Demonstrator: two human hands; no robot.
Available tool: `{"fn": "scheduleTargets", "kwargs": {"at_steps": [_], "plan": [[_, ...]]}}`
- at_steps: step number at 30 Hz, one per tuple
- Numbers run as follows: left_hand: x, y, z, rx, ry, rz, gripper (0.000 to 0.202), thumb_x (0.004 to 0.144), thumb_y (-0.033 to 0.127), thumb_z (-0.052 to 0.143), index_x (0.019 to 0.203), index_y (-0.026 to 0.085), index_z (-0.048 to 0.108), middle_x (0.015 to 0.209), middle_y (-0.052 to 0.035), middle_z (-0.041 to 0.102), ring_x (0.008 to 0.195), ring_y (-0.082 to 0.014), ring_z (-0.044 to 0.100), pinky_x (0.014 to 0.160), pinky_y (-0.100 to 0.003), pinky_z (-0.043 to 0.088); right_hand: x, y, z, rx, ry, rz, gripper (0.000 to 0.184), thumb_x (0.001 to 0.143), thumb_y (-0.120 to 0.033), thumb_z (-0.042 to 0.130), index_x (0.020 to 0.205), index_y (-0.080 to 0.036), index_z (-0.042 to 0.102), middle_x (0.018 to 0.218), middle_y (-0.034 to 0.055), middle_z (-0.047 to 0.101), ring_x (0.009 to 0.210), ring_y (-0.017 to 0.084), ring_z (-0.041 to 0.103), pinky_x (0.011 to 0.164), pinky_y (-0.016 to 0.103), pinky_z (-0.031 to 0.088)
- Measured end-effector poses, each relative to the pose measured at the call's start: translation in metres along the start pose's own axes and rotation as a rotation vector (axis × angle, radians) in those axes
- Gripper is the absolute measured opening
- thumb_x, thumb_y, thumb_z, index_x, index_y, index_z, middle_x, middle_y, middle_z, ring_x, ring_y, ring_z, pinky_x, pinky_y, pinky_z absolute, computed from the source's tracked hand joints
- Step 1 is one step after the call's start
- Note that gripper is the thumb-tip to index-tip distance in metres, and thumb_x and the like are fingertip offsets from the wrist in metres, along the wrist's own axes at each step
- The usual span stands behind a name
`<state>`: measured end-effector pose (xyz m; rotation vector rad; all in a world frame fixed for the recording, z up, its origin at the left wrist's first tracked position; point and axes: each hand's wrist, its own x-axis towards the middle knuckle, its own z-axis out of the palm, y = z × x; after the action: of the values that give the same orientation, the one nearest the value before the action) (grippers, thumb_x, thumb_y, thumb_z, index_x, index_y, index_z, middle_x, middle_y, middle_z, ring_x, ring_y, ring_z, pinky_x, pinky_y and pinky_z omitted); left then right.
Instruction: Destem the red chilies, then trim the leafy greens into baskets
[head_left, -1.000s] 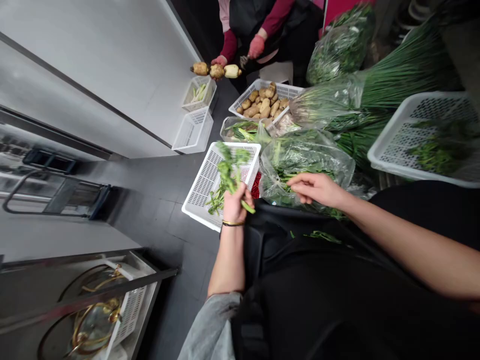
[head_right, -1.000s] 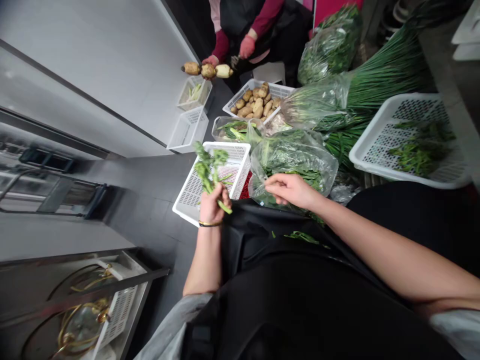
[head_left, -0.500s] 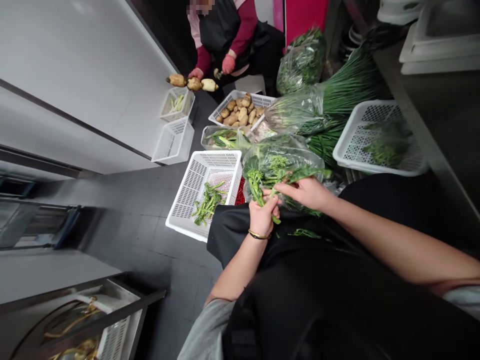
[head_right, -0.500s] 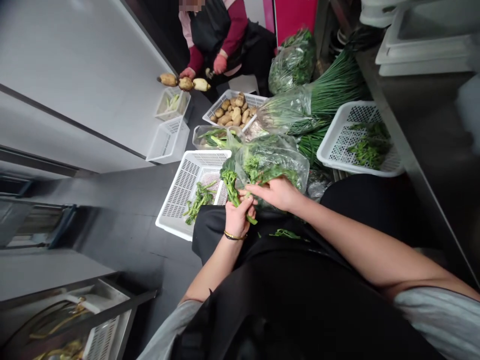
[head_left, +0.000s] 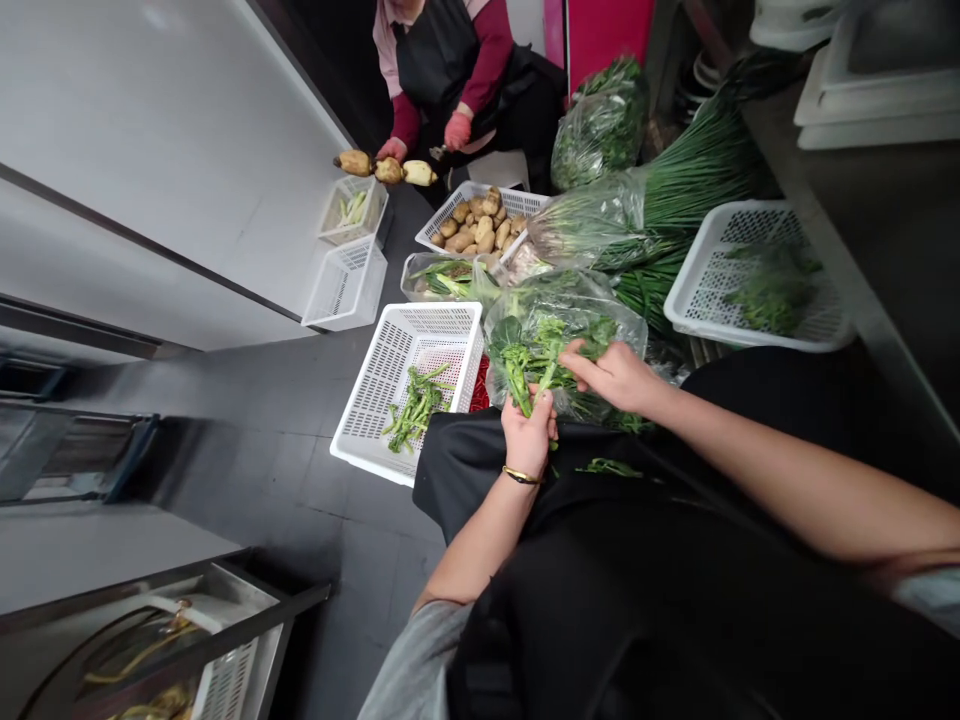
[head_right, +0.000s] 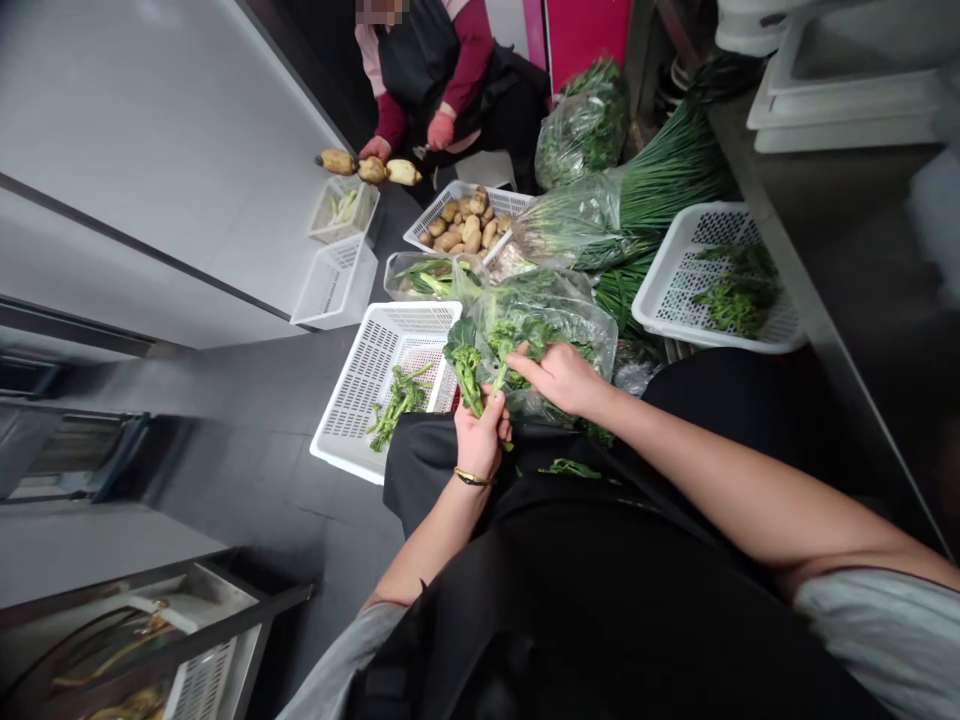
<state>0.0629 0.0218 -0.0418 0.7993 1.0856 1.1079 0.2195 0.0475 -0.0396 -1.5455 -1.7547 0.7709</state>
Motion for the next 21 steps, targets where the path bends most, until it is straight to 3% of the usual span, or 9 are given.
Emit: {"fn": "scheduleTargets", "kwargs": {"at_steps": [2, 5, 8, 9, 11, 14, 15, 18, 21], "plan": [[-0.002, -0.005, 0.001, 0.038, 0.014, 0.01, 0.038, 0.065, 0.039, 0.077, 0.08, 0.017, 0.05, 0.048, 0.0085, 0.049, 0.031, -0.0031, 0.035, 0.033, -0.017, 0.026, 0.008, -0.007, -0.002, -0.193, 0.066, -0.043, 0.031, 0.09, -0.033, 0.042, 0.075, -0.015, 0.062, 0.069, 0.0065, 0.065, 0.064, 0.018, 0.059, 0.062, 0.027, 0.038], [-0.001, -0.003, -0.001, -0.068, 0.009, -0.136, 0.037, 0.065, 0.04, 0.076, 0.072, 0.017, 0.048, 0.046, 0.0087, 0.044, 0.029, -0.0027, 0.031, 0.031, -0.017, 0.022, -0.003, -0.015, 0.007, -0.423, 0.154, -0.253, 0.018, 0.083, -0.021, 0.046, 0.079, -0.014, 0.063, 0.075, 0.0089, 0.064, 0.066, 0.018, 0.057, 0.057, 0.028, 0.033], [0.004, 0.008, -0.006, -0.248, 0.009, -0.314, 0.032, 0.073, 0.039, 0.072, 0.074, 0.014, 0.051, 0.046, 0.0103, 0.036, 0.03, -0.0014, 0.026, 0.032, -0.016, 0.019, -0.028, -0.015, 0.019, -0.272, 0.061, -0.616, 0.024, 0.088, -0.026, 0.045, 0.072, -0.016, 0.06, 0.064, 0.0051, 0.057, 0.059, 0.014, 0.051, 0.056, 0.027, 0.032], [0.005, 0.012, -0.007, -0.305, -0.007, -0.367, 0.028, 0.077, 0.038, 0.068, 0.077, 0.014, 0.053, 0.046, 0.0105, 0.033, 0.03, -0.0012, 0.024, 0.032, -0.016, 0.019, -0.034, -0.013, 0.021, -0.165, -0.002, -0.679, 0.028, 0.09, -0.03, 0.043, 0.07, -0.017, 0.059, 0.062, 0.0039, 0.056, 0.058, 0.013, 0.05, 0.056, 0.026, 0.033], [0.007, 0.018, -0.008, -0.4, -0.081, -0.462, 0.025, 0.087, 0.036, 0.056, 0.08, 0.013, 0.055, 0.046, 0.0098, 0.03, 0.031, -0.0016, 0.021, 0.032, -0.016, 0.018, -0.038, -0.009, 0.022, 0.073, -0.091, -0.568, 0.035, 0.093, -0.036, 0.04, 0.07, -0.018, 0.058, 0.059, 0.0019, 0.054, 0.056, 0.012, 0.049, 0.056, 0.025, 0.036], [0.005, 0.02, -0.006, -0.472, -0.214, -0.527, 0.032, 0.095, 0.036, 0.039, 0.08, 0.013, 0.056, 0.048, 0.0073, 0.03, 0.031, -0.0035, 0.021, 0.032, -0.018, 0.018, -0.025, -0.004, 0.015, 0.447, -0.121, -0.085, 0.041, 0.092, -0.051, 0.039, 0.081, -0.017, 0.059, 0.055, -0.0012, 0.052, 0.05, 0.011, 0.05, 0.052, 0.024, 0.04], [0.004, 0.019, -0.006, -0.478, -0.25, -0.537, 0.035, 0.096, 0.037, 0.036, 0.079, 0.014, 0.056, 0.048, 0.0065, 0.031, 0.032, -0.0041, 0.022, 0.032, -0.018, 0.019, -0.019, -0.004, 0.012, 0.55, -0.143, 0.018, 0.044, 0.09, -0.056, 0.041, 0.081, -0.017, 0.059, 0.053, -0.0017, 0.051, 0.048, 0.011, 0.049, 0.05, 0.024, 0.04], [0.002, 0.014, -0.006, -0.472, -0.369, -0.576, 0.041, 0.096, 0.04, 0.028, 0.075, 0.016, 0.054, 0.049, 0.0046, 0.034, 0.031, -0.0061, 0.025, 0.031, -0.02, 0.02, -0.003, -0.007, 0.009, 0.698, -0.217, 0.114, 0.052, 0.083, -0.064, 0.047, 0.064, -0.016, 0.055, 0.05, 0.0004, 0.053, 0.045, 0.01, 0.049, 0.047, 0.024, 0.04], [-0.001, 0.007, -0.006, -0.458, -0.465, -0.608, 0.04, 0.096, 0.042, 0.029, 0.075, 0.017, 0.053, 0.046, 0.0056, 0.033, 0.029, -0.0069, 0.023, 0.029, -0.02, 0.022, 0.003, -0.011, 0.013, 0.679, -0.13, 0.191, 0.057, 0.08, -0.063, 0.051, 0.046, -0.018, 0.045, 0.04, 0.0002, 0.046, 0.039, 0.009, 0.042, 0.045, 0.024, 0.037]]}}
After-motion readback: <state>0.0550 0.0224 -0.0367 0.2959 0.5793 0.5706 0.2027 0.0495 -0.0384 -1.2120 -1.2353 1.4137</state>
